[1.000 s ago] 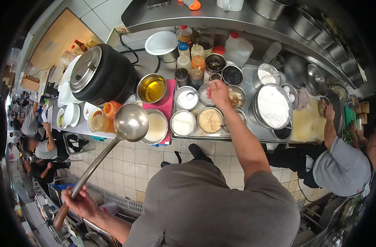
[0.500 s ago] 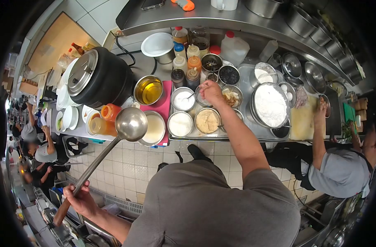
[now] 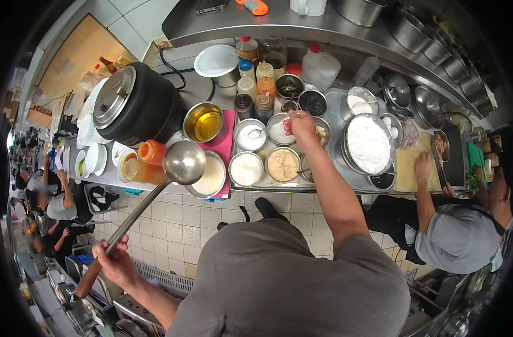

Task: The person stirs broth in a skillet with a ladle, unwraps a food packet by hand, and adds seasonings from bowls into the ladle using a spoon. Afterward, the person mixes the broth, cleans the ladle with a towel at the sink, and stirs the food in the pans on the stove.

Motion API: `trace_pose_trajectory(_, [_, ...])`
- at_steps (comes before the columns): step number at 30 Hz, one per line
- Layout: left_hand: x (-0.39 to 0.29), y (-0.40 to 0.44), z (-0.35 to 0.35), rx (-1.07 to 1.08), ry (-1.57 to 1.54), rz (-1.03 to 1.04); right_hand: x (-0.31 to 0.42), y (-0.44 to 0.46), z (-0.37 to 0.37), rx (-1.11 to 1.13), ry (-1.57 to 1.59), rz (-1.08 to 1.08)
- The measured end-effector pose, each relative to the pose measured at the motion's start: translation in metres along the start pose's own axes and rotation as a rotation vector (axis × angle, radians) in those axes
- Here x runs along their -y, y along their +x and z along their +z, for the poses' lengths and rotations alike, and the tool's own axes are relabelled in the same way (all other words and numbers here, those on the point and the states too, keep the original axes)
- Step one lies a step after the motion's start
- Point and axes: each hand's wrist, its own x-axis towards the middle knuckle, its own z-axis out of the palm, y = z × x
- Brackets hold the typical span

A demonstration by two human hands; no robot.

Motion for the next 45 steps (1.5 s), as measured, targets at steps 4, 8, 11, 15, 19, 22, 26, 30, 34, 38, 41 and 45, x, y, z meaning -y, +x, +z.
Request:
trace_pose_trajectory(4, [0.016, 0.0, 0.028, 0.088, -0.022, -0.012, 0.029, -0.043, 0.028, 0.063, 0.028, -0.053])
trace_pose_trajectory(8, [0.026, 0.001, 0.061, 0.183, -0.034, -0.048, 0.039, -0.083, 0.07, 0.145, -0.105, -0.363])
trace_pose_trajectory(11, [0.03, 0.0, 0.074, 0.21, -0.064, -0.082, 0.037, -0.072, 0.068, -0.08, -0.348, -0.721])
trace_pose_trajectory(15, [0.029, -0.001, 0.073, 0.238, -0.062, -0.07, 0.002, -0.039, 0.048, -0.163, -0.634, -0.71])
trace_pose_trajectory(19, [0.026, 0.001, 0.068, 0.225, -0.045, -0.048, -0.015, -0.038, 0.048, -0.168, -0.699, -0.679])
trace_pose_trajectory(22, [0.023, 0.002, 0.066, 0.226, -0.018, -0.05, -0.028, -0.028, 0.045, -0.189, -0.674, -0.662])
trace_pose_trajectory(26, [0.025, 0.004, 0.062, 0.206, -0.006, -0.05, -0.039, -0.009, 0.03, -0.181, -0.388, -0.412])
trace_pose_trajectory(30, [0.031, 0.004, 0.062, 0.167, -0.025, -0.067, 0.011, -0.054, 0.043, -0.091, -0.185, -0.258])
trace_pose_trajectory(34, [0.032, 0.006, 0.072, 0.193, -0.051, -0.107, 0.032, -0.093, 0.069, 0.047, -0.092, -0.325])
trace_pose_trajectory(38, [0.035, 0.009, 0.077, 0.233, -0.089, -0.114, 0.035, -0.105, 0.062, -0.086, -0.158, -0.496])
trace_pose_trajectory(41, [0.036, 0.012, 0.077, 0.242, -0.111, -0.123, 0.043, -0.117, 0.025, -0.151, -0.18, -0.567])
trace_pose_trajectory(45, [0.036, 0.015, 0.076, 0.234, -0.086, -0.107, 0.035, -0.128, -0.035, -0.199, -0.309, -0.542])
